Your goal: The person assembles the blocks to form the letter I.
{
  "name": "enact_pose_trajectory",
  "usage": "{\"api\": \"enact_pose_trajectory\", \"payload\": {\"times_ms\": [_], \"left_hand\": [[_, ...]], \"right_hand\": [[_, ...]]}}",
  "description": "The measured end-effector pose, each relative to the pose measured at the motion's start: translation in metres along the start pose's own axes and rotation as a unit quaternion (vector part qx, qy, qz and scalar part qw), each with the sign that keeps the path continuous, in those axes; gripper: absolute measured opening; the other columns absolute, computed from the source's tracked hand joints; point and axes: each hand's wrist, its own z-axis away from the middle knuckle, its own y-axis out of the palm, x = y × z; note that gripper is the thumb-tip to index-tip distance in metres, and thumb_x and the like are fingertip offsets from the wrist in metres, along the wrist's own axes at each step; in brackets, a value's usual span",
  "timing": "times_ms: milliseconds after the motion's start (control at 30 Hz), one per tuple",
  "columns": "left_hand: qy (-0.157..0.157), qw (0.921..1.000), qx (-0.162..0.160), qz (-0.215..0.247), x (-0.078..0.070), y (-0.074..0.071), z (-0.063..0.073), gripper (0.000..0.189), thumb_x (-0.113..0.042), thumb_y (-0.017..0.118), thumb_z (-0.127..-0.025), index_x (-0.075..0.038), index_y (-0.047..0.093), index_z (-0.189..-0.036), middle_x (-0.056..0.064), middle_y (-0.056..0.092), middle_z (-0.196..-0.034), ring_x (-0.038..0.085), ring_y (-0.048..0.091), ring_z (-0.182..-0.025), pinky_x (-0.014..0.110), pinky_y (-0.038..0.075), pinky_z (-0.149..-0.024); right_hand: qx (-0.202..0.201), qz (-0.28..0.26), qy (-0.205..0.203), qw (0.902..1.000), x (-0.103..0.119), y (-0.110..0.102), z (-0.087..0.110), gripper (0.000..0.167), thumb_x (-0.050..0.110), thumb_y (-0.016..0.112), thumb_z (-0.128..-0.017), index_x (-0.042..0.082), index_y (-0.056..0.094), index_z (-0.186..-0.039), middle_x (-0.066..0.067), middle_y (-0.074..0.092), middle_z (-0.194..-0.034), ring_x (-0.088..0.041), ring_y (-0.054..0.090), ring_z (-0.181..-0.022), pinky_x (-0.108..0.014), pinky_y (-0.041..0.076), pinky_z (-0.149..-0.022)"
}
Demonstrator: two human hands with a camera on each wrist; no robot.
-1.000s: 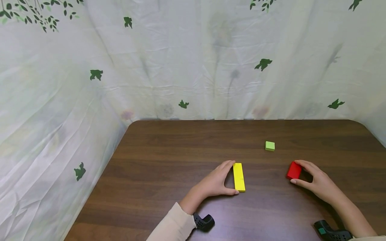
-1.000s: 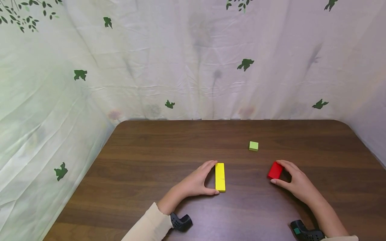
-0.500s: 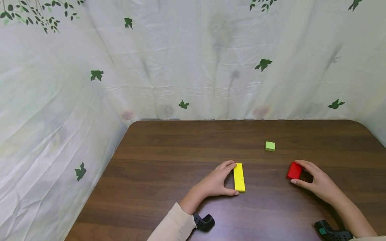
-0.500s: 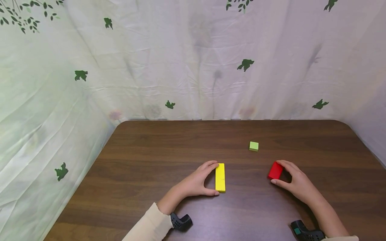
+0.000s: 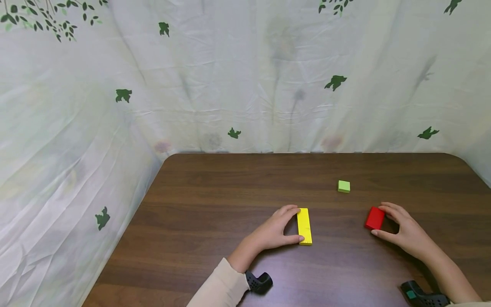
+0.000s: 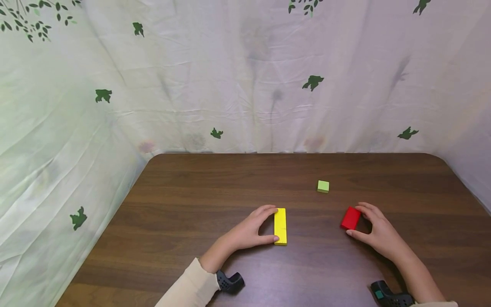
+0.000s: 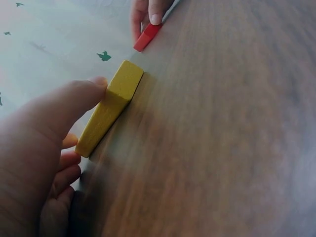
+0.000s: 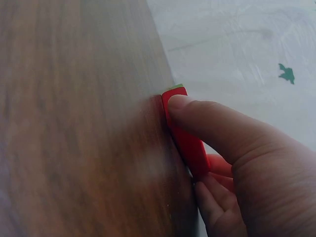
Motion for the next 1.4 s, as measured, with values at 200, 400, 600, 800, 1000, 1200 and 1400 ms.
{"api": "enact_pose_trajectory", "payload": {"times_ms": [200, 400, 600, 800, 1000, 1200, 1400], "left_hand": [[0.002, 1.0, -0.002, -0.002, 0.0, 0.0, -0.001, 0.068, -0.043, 0.063, -0.081, -0.011, 0.036, -0.135, 0.003, 0.032, -0.138, 0.018, 0.031, -0.125, 0.03, 0.029, -0.1], [0.01, 0.9999, -0.005, -0.002, 0.001, 0.001, -0.002, 0.068, -0.042, 0.064, -0.08, -0.01, 0.037, -0.134, 0.003, 0.033, -0.137, 0.018, 0.031, -0.125, 0.029, 0.028, -0.1], [0.017, 0.9998, -0.01, 0.001, 0.001, 0.001, -0.002, 0.067, -0.04, 0.065, -0.08, -0.009, 0.038, -0.133, 0.004, 0.034, -0.136, 0.018, 0.032, -0.124, 0.029, 0.028, -0.1], [0.014, 0.9999, -0.006, -0.001, 0.002, 0.001, -0.002, 0.068, -0.042, 0.064, -0.08, -0.01, 0.037, -0.133, 0.003, 0.034, -0.137, 0.017, 0.031, -0.125, 0.029, 0.027, -0.101], [0.014, 0.9999, -0.006, -0.001, 0.003, 0.001, -0.002, 0.068, -0.043, 0.064, -0.08, -0.01, 0.037, -0.133, 0.003, 0.034, -0.136, 0.016, 0.031, -0.125, 0.028, 0.027, -0.101], [0.019, 0.9998, -0.009, -0.002, 0.003, 0.001, -0.002, 0.067, -0.042, 0.064, -0.08, -0.009, 0.038, -0.133, 0.004, 0.034, -0.136, 0.016, 0.031, -0.125, 0.028, 0.027, -0.101], [0.017, 0.9998, -0.01, -0.002, 0.003, 0.001, -0.002, 0.067, -0.043, 0.064, -0.08, -0.009, 0.038, -0.133, 0.003, 0.034, -0.136, 0.016, 0.031, -0.125, 0.028, 0.027, -0.101]], "right_hand": [[-0.024, 0.007, -0.013, 0.9996, 0.0, 0.001, -0.001, 0.067, 0.025, 0.076, -0.072, -0.005, 0.044, -0.122, -0.02, 0.038, -0.12, -0.041, 0.044, -0.102, 0.0, 0.024, -0.073], [-0.039, 0.004, -0.019, 0.999, 0.002, 0.003, -0.002, 0.065, 0.023, 0.078, -0.07, -0.002, 0.046, -0.122, -0.017, 0.042, -0.114, -0.038, 0.051, -0.095, -0.002, 0.031, -0.071], [-0.053, -0.02, -0.048, 0.9972, 0.008, 0.01, -0.002, 0.065, 0.018, 0.08, -0.067, 0.0, 0.048, -0.121, -0.012, 0.044, -0.112, 0.008, 0.045, -0.094, -0.001, 0.033, -0.075], [-0.046, -0.013, -0.05, 0.9976, 0.018, 0.015, -0.002, 0.066, 0.022, 0.08, -0.067, 0.004, 0.049, -0.122, -0.007, 0.045, -0.113, -0.013, 0.054, -0.094, -0.003, 0.034, -0.074], [-0.042, -0.016, -0.068, 0.9967, 0.026, 0.021, -0.003, 0.067, 0.024, 0.081, -0.065, 0.008, 0.05, -0.122, -0.003, 0.045, -0.114, -0.004, 0.051, -0.095, -0.003, 0.034, -0.077], [-0.044, -0.007, -0.091, 0.9948, 0.034, 0.028, -0.004, 0.069, 0.026, 0.082, -0.063, 0.011, 0.051, -0.122, 0.002, 0.046, -0.114, -0.003, 0.048, -0.094, -0.005, 0.034, -0.078], [-0.041, -0.017, -0.139, 0.9893, 0.045, 0.036, -0.004, 0.068, 0.025, 0.083, -0.061, 0.01, 0.052, -0.12, 0.004, 0.048, -0.113, -0.005, 0.048, -0.096, -0.006, 0.034, -0.081]]}}
